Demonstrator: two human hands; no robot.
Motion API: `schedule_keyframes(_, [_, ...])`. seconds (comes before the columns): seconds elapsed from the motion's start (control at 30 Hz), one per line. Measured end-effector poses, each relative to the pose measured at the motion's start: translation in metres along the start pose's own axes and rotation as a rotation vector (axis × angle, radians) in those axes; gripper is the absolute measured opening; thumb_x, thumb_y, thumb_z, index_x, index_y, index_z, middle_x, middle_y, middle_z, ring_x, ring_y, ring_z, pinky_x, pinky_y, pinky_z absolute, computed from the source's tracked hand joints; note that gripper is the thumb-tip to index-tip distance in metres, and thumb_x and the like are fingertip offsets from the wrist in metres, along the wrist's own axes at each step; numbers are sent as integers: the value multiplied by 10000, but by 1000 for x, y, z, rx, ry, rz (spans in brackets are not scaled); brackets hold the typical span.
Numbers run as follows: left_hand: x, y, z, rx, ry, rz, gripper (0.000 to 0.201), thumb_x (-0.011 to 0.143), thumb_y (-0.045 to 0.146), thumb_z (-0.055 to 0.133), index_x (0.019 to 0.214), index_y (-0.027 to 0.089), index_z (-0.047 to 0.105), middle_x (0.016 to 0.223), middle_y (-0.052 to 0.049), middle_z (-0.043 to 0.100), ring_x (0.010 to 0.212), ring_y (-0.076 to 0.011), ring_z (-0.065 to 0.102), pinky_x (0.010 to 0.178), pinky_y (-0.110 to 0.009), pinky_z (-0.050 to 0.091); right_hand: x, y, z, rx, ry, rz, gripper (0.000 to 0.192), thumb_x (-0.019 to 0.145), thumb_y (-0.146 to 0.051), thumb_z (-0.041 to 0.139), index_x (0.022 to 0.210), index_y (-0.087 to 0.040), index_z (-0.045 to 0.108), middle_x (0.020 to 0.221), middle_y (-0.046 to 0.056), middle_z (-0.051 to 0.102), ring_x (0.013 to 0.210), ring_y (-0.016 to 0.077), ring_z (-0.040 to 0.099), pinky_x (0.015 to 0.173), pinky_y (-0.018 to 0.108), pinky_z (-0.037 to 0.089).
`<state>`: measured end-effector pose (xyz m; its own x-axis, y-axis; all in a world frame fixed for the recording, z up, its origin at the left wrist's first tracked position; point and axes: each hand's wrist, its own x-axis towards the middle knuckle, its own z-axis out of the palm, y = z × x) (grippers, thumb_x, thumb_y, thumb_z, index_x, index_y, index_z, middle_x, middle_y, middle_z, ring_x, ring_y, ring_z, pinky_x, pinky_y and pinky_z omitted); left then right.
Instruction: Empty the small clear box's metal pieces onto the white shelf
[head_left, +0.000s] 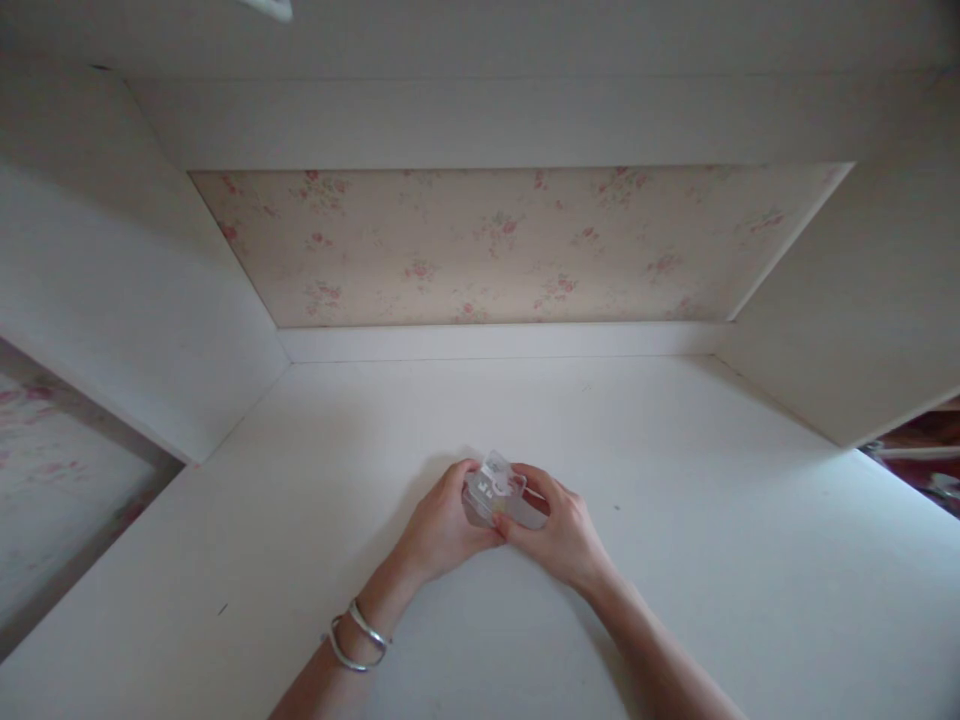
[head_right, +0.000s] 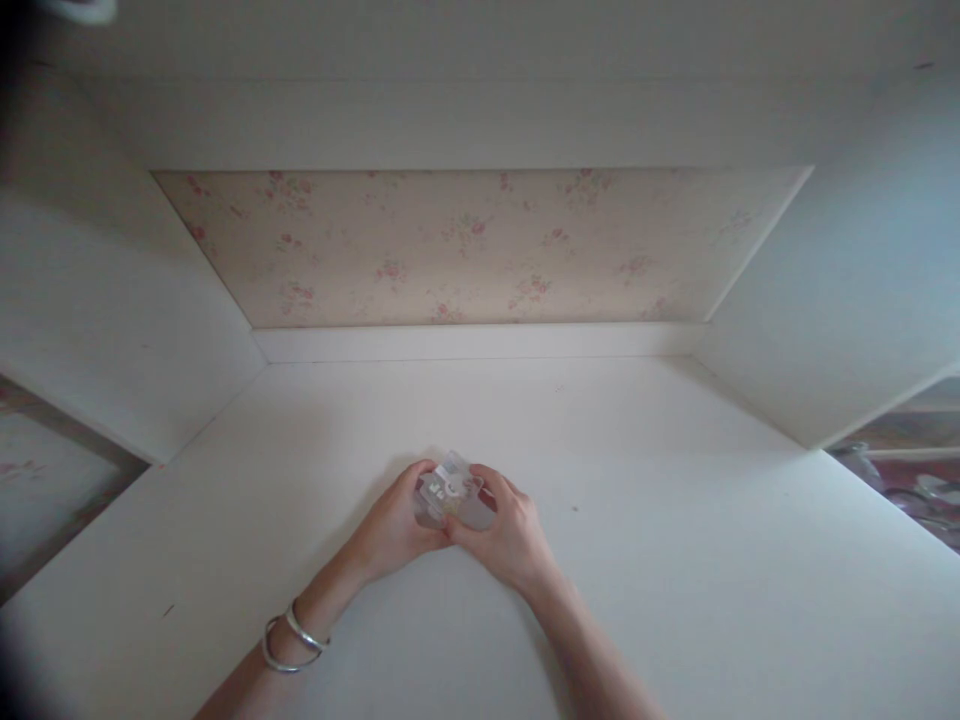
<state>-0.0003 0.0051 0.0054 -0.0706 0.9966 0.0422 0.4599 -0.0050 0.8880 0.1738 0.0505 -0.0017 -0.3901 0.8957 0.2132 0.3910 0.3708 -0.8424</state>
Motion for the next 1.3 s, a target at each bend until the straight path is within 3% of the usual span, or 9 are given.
schedule_keyframes(0.23, [-2, -1, -13, -80, -119, 74, 878, 632, 287, 763, 1363, 221, 281, 1215, -107, 492, 1004, -207, 543, 815, -326, 480, 2, 2, -14, -20, -121, -186, 669, 661, -249, 676, 1287, -246, 440, 1270, 71, 519, 1124, 219, 530, 943, 374, 473])
schedule_keyframes(0.4, [1, -5, -10, -6, -98, 93, 828, 557, 284, 800, 1275, 206, 395, 1100, -65, 522, 875, -174, 555, 754, -311, 499, 1, 1, -18, -46, -173, -242, 711, 668, -216, 650, 1331, -241, 392, 1296, 88, 491, 1157, 234, 503, 970, 394, 442])
schedule_keyframes(0.53, [4, -4, -4, 71, -20, 193, 782, 513, 253, 810, 1209, 199, 457, 1120, -64, 513, 895, -179, 535, 761, -306, 493, -1, -4, -17, -110, -198, -249, 750, 684, -314, 686, 1353, -237, 358, 1345, 102, 425, 1210, 250, 445, 1001, 401, 405])
schedule_keyframes(0.67, [2, 0, 0, 86, -13, 270, 791, 524, 176, 778, 1242, 221, 450, 1219, -72, 462, 1008, -198, 505, 862, -325, 471, -3, -8, -15, -160, -203, -238, 760, 699, -378, 685, 1365, -246, 343, 1344, 109, 391, 1174, 246, 470, 976, 386, 422])
schedule_keyframes(0.9, [-1, 3, 3, 88, -57, 276, 782, 540, 146, 753, 1259, 236, 457, 1218, -63, 465, 1065, -214, 487, 931, -353, 451, -3, -9, -16, -205, -202, -232, 780, 671, -398, 697, 1357, -249, 358, 1285, 107, 415, 1109, 240, 504, 932, 370, 447])
schedule_keyframes(1.3, [1, 2, 8, 85, -65, 255, 768, 518, 104, 708, 1237, 232, 471, 1206, -46, 496, 1034, -198, 511, 904, -324, 471, -2, -15, -16, -236, -172, -226, 645, 610, -284, 664, 1217, -222, 453, 1166, 78, 494, 989, 212, 550, 867, 338, 467])
